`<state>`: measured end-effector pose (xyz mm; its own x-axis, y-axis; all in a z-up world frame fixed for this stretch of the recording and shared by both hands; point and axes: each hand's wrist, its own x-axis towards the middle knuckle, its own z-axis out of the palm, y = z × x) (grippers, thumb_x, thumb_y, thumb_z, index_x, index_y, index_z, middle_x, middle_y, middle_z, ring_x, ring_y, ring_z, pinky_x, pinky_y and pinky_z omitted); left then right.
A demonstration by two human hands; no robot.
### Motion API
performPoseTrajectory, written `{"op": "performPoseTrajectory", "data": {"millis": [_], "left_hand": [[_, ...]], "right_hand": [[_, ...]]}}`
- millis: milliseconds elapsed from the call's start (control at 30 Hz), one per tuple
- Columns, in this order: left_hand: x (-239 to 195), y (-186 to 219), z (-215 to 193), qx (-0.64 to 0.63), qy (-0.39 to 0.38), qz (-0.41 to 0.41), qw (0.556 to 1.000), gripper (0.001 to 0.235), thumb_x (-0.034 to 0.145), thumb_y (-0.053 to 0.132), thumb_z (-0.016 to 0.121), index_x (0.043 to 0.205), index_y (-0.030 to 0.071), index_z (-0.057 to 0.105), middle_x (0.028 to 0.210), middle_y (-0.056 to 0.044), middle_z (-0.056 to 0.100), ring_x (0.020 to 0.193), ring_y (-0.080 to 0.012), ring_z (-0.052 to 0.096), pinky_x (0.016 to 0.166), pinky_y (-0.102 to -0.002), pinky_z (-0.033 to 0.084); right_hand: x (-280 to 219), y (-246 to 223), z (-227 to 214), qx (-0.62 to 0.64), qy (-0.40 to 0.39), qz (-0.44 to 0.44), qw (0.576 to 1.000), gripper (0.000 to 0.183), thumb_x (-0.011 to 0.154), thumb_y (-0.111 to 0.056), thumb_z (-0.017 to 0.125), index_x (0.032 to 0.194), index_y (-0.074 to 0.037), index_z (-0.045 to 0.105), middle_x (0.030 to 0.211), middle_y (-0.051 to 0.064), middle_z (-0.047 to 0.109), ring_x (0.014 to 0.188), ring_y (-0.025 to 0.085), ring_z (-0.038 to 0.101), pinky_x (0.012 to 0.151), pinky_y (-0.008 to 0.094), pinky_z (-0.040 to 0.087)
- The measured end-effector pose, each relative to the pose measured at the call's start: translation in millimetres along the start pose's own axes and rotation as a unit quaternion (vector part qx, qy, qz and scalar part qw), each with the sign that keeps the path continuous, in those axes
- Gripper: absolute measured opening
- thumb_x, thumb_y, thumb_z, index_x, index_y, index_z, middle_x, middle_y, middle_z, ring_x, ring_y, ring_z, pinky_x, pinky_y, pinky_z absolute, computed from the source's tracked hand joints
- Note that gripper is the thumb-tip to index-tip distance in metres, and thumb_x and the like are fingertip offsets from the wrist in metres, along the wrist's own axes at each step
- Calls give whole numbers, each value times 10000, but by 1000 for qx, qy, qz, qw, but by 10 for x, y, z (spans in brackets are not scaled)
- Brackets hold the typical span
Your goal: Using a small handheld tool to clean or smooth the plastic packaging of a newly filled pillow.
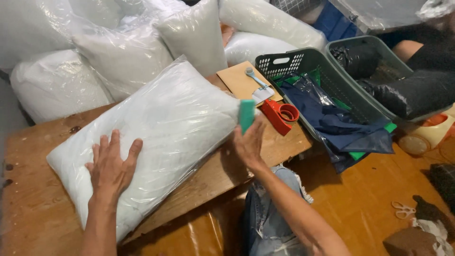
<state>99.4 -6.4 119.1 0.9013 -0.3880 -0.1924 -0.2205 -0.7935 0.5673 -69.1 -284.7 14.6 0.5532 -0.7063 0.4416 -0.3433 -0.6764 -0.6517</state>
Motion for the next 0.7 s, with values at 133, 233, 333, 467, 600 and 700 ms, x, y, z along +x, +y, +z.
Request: {"op": "performPoseTrajectory", "data": {"millis": [133, 233, 333, 467, 600, 700], "left_hand": [[25, -52, 80, 39, 23, 53, 998, 1034, 948, 884, 230, 1652, 130, 291, 1683, -272, 246, 1551, -491, 173, 1175, -751, 109], [-83, 35, 34, 19, 6, 23, 1000, 882, 959, 746, 183, 1645, 195, 251, 1705, -179, 187, 1571, -405, 117, 1202, -683, 64], [-155, -117, 5, 0, 17, 21, 1000, 743, 971, 621, 140, 1625, 289, 259, 1716, -69, 182, 1580, -289, 118, 1216, -565, 53], [-89, -580, 234, 18, 98, 125, 987, 773, 981, 680, 148, 1618, 275, 311, 1706, -62, 254, 1571, -244, 176, 1179, -501, 83], [-18, -787, 577, 52, 187, 181, 964, 733, 1040, 640, 132, 1643, 253, 284, 1711, -81, 271, 1575, -292, 182, 1145, -560, 99], [-27, -788, 677, 8, 258, 230, 938, 887, 1032, 745, 71, 1677, 152, 206, 1733, -136, 226, 1589, -492, 88, 1118, -749, -130]], "right_hand": [[-56, -346, -42, 41, 90, 25, 995, 587, 853, -251, 634, 1335, 9, 422, 1149, 251, 459, 1120, 510, 516, 1023, 590, 407], [-641, -954, 85, 61, -34, -241, 968, 590, 837, -174, 625, 1351, 49, 441, 1020, 247, 479, 920, 454, 508, 829, 549, 399], [-782, -1081, 145, 40, -116, -471, 873, 557, 873, -136, 636, 1364, 47, 449, 973, 179, 475, 762, 315, 470, 635, 456, 409], [-64, -528, 230, -43, 0, -378, 925, 652, 884, -65, 564, 1504, -34, 363, 1072, 183, 553, 993, 309, 524, 761, 388, 538], [675, -508, -185, -113, -94, 124, 981, 556, 1002, -295, 500, 1499, -97, 346, 1215, 217, 421, 931, 294, 551, 689, 366, 569], [275, -885, -22, -33, -107, 130, 985, 578, 988, -290, 402, 1543, -151, 317, 1202, 185, 388, 817, 230, 558, 579, 331, 572]]}}
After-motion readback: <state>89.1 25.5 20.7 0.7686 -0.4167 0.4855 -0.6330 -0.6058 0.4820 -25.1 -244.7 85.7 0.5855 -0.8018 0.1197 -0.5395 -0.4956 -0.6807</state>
